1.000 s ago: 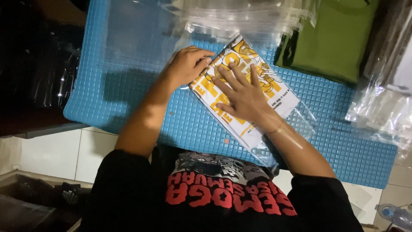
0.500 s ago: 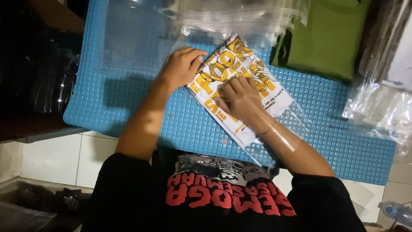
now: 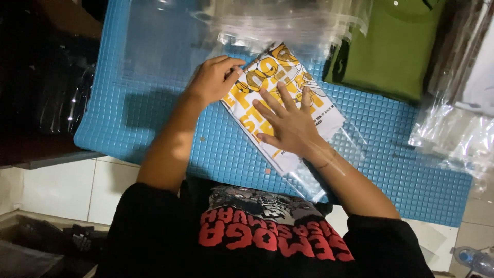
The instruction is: The person folds green and white t-shirts and places each into a clear plastic bag on a blue mat. The person stacks the packaged shirts on the table.
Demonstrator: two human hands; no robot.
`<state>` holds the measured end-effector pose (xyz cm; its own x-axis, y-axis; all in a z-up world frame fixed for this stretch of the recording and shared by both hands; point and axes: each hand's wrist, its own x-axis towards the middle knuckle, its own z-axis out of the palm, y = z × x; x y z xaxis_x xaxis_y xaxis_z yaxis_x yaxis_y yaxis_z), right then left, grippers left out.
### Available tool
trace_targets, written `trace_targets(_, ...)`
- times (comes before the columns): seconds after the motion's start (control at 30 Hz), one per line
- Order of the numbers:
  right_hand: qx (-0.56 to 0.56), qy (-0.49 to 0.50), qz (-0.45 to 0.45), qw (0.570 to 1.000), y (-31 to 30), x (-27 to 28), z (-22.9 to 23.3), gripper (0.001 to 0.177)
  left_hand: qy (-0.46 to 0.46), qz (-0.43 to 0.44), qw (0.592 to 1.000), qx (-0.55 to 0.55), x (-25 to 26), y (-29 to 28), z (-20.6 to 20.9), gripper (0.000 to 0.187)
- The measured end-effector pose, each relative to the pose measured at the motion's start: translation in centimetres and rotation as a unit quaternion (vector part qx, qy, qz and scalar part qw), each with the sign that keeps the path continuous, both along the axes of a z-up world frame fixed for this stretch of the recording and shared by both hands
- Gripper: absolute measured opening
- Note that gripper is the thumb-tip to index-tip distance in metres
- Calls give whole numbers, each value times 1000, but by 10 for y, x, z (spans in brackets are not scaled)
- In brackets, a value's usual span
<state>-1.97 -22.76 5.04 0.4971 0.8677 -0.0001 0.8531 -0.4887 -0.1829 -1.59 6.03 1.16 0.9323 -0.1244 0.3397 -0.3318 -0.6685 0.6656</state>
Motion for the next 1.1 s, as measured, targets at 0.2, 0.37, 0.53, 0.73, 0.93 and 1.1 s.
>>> trace_targets(0.2,107,-30,-18,994,-14,6,-34,78,53,-12,998,9,-7,-9,22,53)
trace_targets(0.37,28,14,-152,988,-58,-2,-15,94,113,-1,990,87,-12,-14,25,58)
trace_targets(0.53,70,3,-91,993,-127,-21,20,57,25,20,983,183,-38,-33,24,57)
trace_targets(0.73,222,109,-439,864,-233,-48,35,23,-2,81,970,229,-69,-72,57,57)
trace_targets(0.93,208,-52,-358,909,-174,-14,44,34,73,-57,957,276,-92,-139,33,66)
trace_targets(1.1,37,-34,-293,955,-141,34,-4,62,-26,-52,972,226,-98,-144,6,65)
